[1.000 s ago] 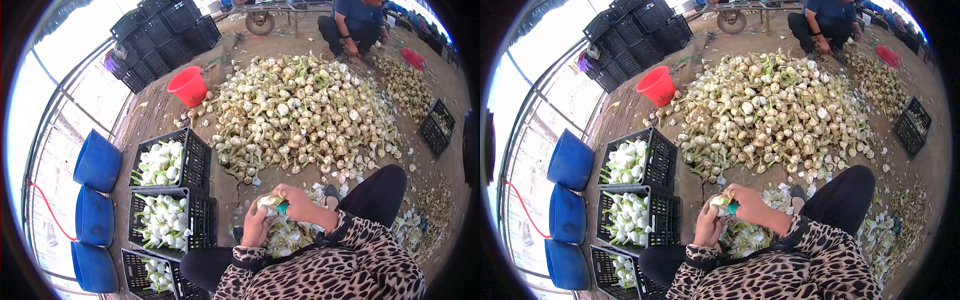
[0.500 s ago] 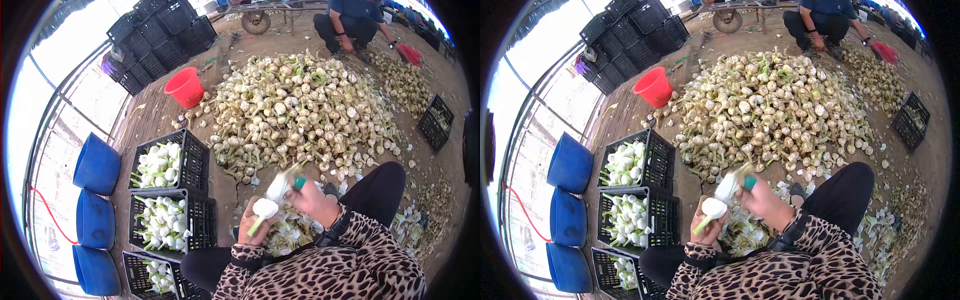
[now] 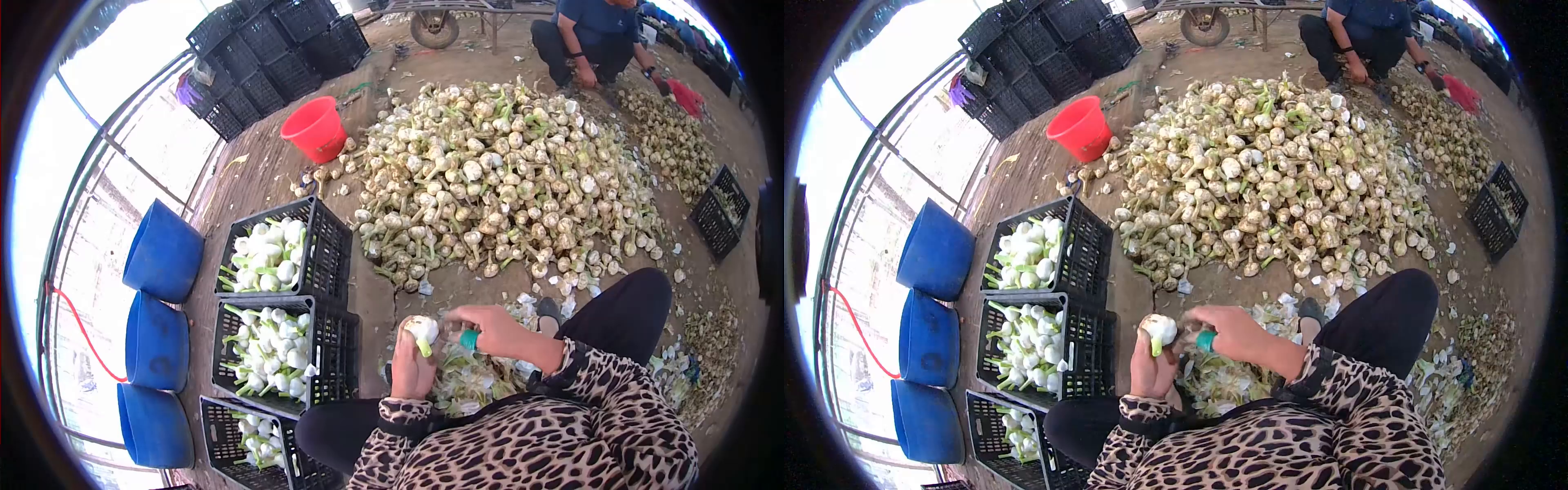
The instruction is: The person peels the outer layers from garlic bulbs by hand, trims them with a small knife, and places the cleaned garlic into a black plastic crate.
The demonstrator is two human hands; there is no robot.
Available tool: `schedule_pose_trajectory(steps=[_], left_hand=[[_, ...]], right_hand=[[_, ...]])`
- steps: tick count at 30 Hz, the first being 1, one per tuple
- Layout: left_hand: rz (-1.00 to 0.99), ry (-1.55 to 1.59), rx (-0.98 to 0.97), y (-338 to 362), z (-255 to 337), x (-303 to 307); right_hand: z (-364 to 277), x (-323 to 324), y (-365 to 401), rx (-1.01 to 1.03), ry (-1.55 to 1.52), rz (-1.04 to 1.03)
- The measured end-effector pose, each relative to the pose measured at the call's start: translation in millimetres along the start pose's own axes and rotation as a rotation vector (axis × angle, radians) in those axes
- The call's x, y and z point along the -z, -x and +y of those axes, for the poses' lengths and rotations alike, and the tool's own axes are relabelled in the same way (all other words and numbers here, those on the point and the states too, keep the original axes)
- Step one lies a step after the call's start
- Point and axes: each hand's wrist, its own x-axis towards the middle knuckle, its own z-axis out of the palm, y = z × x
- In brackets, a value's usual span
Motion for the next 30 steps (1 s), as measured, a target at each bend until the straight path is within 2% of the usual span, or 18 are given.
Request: schedule_pose_trajectory(steps=[1, 2, 6, 12, 18, 21, 24, 27, 28, 30], left_hand=[[0.018, -0.019, -0.008, -1, -2, -2], [-0.037, -0.051, -0.008, -2, -3, 2], [-0.064, -0.078, -0.018, 1, -5, -8], [-0.063, -0.212, -0.074, 6, -3, -10], [0.002, -0.381, -0.104, 11, -3, -19], [-0.027, -0.347, -0.068, 12, 0, -19], [-0.063, -0.395, 0.075, 10, 7, -12], [-0.156, -0.681, 0.205, 18, 11, -18], [-0.159, -0.675, 0.248, 23, 13, -27], [-0.272, -0.609, 0.164, 23, 12, -25]], right_hand=[[-8, 1, 0, -0.006, -0.045, 0.101], [-1, -7, -2, 0.138, -0.033, 0.239], [6, -21, -8, 0.311, 0.171, 0.364], [10, -23, -7, 0.367, 0.330, 0.261], [12, -27, -6, 0.332, 0.363, 0.252], [9, -25, -5, 0.335, 0.393, 0.231], [5, -16, -4, 0.390, 0.477, 0.247], [23, -5, -13, 0.378, 0.528, 0.294], [28, 0, -17, 0.298, 0.566, 0.305], [55, 4, -19, 0.136, 0.718, 0.207]])
